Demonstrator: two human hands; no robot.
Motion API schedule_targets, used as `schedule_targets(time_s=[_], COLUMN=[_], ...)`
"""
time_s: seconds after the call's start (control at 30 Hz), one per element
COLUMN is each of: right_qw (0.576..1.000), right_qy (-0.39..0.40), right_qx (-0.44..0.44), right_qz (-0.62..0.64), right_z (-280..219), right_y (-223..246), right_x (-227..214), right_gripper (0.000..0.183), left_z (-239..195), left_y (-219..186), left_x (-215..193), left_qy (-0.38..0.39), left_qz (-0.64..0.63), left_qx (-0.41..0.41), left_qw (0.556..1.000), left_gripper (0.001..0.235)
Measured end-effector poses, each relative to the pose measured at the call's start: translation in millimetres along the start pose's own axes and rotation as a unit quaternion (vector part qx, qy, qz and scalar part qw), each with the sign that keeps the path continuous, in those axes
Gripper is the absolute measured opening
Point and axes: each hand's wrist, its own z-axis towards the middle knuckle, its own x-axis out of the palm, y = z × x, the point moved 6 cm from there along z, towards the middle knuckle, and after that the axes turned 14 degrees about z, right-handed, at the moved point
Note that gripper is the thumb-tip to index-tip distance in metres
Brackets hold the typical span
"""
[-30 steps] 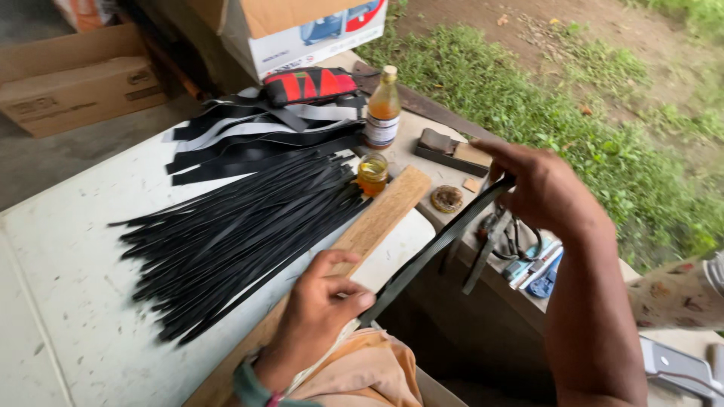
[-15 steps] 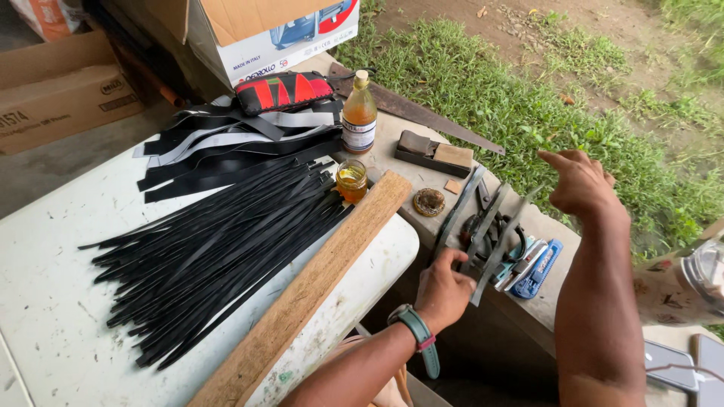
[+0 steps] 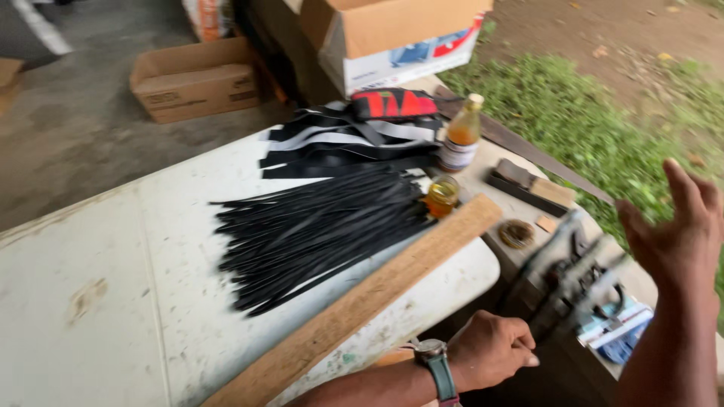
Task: The person repeatedly rubs long black rubber strips against a wooden board on a table. They pick up each strip, rub it along the board, and place it back in a pile. A bottle and a small jar are visible on the table.
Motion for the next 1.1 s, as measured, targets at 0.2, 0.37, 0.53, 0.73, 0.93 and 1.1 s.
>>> schedule_targets(time_s=[0.2, 0.37, 0.53, 0.73, 0.93, 1.1], right_qw=[0.835, 0.852, 0.844, 0.860, 0.889, 0.871], right_qy=[0.049, 0.162, 0.167, 0.111, 0.145, 0.209], right_qx=[0.067, -0.088, -0.110, -0.033, 0.058, 0.071], right_qz=[0.544, 0.490, 0.497, 0.498, 0.430, 0.438], right_z=[-61.7, -85.9, -61.3, -23.3, -34.9, -62.6], right_y=[156.1, 250.8, 262.1, 223.4, 190.1, 210.1], right_x=[71.1, 129.2, 162.6, 174.1, 188.2, 208.6], right_gripper=[0.110, 0.105, 0.105, 0.100, 0.100, 0.104], left_z=[9.0, -2.9, -11.7, -49.5, -40.5, 24.6], left_y=[9.5, 15.6, 27.4, 17.0, 42.8, 136.5], left_x=[-104.3, -121.8, -136.2, -118.3, -232.0, -338.7], left_qy=[-0.190, -0.253, -0.294, -0.084, -0.201, -0.232], left_qz=[-0.225, -0.464, -0.453, -0.347, 0.194, 0.286], left_qx=[-0.043, -0.032, -0.044, -0.120, 0.038, -0.112], left_qw=[0.955, 0.848, 0.840, 0.926, 0.960, 0.923], left_gripper=[0.033, 0.046, 0.049, 0.049, 0.022, 0.042])
